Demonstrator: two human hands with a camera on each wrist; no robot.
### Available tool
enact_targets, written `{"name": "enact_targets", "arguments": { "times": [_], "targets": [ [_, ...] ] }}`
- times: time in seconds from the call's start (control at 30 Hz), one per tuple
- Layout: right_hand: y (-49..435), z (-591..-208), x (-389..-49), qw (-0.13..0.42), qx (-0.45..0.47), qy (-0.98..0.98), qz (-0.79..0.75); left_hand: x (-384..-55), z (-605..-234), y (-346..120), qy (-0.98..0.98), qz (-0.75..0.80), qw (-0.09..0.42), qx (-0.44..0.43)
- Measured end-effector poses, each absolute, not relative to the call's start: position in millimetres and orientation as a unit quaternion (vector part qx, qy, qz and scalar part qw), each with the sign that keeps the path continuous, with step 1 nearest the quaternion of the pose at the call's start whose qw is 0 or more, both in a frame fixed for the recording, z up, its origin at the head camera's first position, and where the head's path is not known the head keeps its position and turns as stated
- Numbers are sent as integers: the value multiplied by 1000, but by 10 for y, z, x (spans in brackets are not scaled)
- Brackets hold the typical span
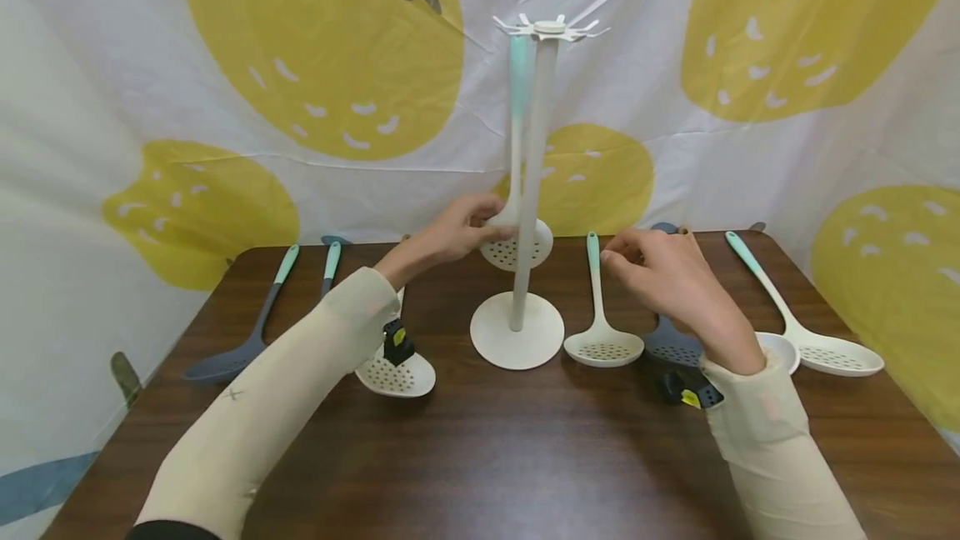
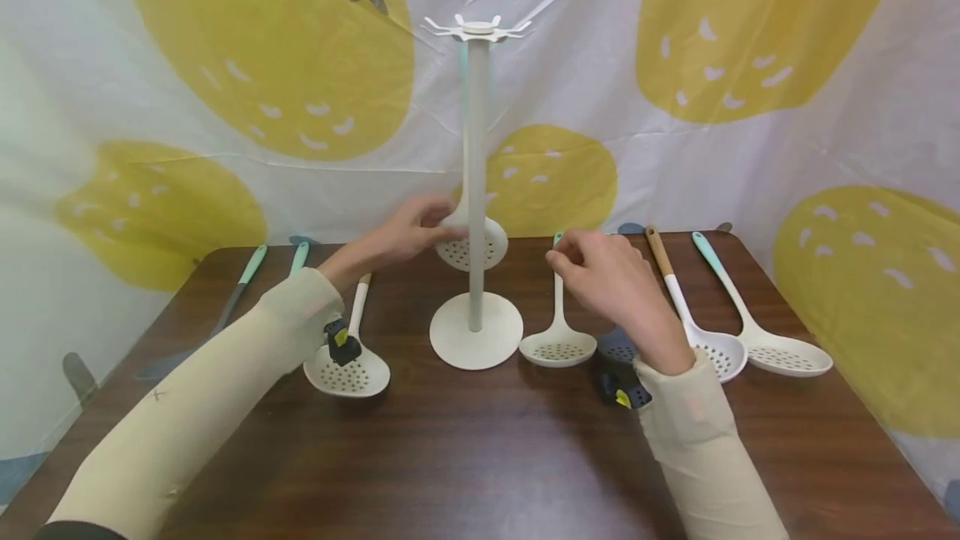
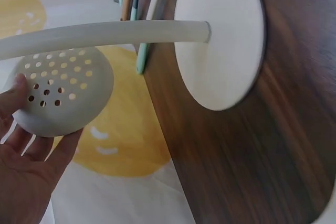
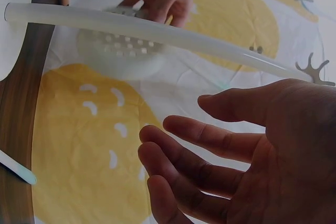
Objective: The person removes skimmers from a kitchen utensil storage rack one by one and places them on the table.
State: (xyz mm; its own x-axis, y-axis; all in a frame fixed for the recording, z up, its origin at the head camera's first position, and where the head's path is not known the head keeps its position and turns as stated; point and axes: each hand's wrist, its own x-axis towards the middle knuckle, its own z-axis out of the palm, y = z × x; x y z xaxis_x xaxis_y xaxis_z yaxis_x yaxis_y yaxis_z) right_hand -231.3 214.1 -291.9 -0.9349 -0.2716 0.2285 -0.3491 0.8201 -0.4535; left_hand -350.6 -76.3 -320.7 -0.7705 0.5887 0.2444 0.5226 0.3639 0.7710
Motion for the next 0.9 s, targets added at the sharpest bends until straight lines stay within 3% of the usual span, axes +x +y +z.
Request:
{"name": "enact_targets", "arguments": {
  "times": [0.13,0.47,0.9],
  "targets": [
    [2144,-2912,-2310,71,162,-950,256,-3351,-3213,-916,846,429,22,316],
    [2158,-2889,-2286,59,154,-953,255,-2738,-3172,-1090,915,294,-77,267],
    [2128,-2923,-2307,68,156,-954,245,-2253,-3340,-1120,955,193,-102,203]
  ]
}}
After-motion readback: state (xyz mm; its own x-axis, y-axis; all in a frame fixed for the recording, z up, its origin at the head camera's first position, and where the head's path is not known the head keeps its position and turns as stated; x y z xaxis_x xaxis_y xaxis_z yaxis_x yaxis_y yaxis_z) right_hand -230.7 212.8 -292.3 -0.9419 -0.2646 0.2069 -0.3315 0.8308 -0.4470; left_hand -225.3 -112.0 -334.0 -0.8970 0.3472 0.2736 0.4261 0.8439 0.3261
